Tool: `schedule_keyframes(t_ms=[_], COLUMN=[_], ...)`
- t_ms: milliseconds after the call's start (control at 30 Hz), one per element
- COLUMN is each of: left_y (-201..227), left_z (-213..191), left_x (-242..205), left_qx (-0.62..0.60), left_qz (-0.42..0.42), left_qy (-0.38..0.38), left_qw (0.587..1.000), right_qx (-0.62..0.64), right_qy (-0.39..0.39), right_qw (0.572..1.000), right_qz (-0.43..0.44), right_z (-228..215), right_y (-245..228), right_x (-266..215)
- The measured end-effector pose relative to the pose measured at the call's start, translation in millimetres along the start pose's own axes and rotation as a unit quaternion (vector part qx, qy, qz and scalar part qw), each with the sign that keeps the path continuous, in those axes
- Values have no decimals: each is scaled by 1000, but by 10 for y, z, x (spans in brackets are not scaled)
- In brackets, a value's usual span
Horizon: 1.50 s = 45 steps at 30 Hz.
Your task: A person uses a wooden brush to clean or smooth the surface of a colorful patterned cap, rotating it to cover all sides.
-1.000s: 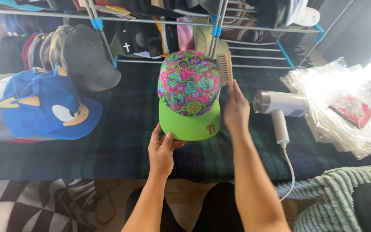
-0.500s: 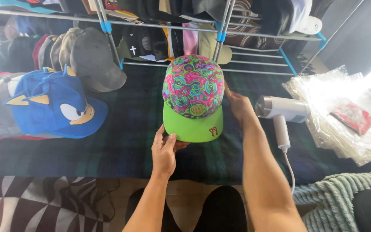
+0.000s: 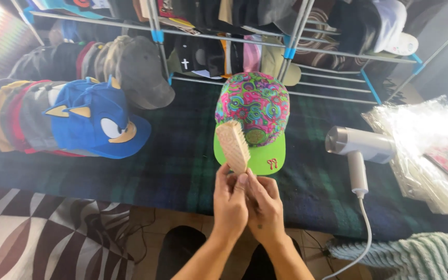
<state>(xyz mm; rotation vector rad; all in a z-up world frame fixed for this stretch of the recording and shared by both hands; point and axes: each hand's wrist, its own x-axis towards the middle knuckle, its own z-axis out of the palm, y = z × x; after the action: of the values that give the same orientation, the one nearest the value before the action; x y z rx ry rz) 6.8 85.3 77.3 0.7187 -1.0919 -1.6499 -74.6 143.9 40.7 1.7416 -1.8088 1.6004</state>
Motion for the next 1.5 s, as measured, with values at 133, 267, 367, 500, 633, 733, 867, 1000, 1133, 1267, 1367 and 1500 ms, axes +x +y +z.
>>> schedule_keyframes(t_ms=[133,267,367,500,633,733,867,1000,1133,1267,1367,1500], left_y=[262,621,746,1453,1055,973,750,-265,-10,462,43,758], left_z=[-112,144,475,372,162,-40,3,-368,-742,-227,-491,-430], left_x=[418,821,1249,1563,2188,2290,1468,1535,1697,1074,1384,1050], left_qx=[68,448,575,640,638,630,540,401,434,254,307,368], left_qz=[46,256,260,204,155,76,279,432,-88,46,-1,-41], left_qy=[-1,-107,-150,-166,-111,-13,-14,85,8,28,18,14], left_qw=[997,850,762,722,746,773,794,803,897,966,952,929], right_qx=[-56,-13,28,126,157,155,265,392,417,408,423,419], right_qy=[-15,146,138,138,139,131,149,180,175,179,166,172], right_qw=[997,986,976,951,936,941,918,862,846,844,844,846], right_qz=[-43,78,167,247,281,271,256,265,281,299,284,280], right_z=[-198,-172,-11,77,73,81,118,126,129,51,85,64], right_y=[191,857,1039,948,916,1026,1347,1501,1421,1495,1490,1496], right_x=[274,437,553,575,551,484,448,424,453,442,426,458])
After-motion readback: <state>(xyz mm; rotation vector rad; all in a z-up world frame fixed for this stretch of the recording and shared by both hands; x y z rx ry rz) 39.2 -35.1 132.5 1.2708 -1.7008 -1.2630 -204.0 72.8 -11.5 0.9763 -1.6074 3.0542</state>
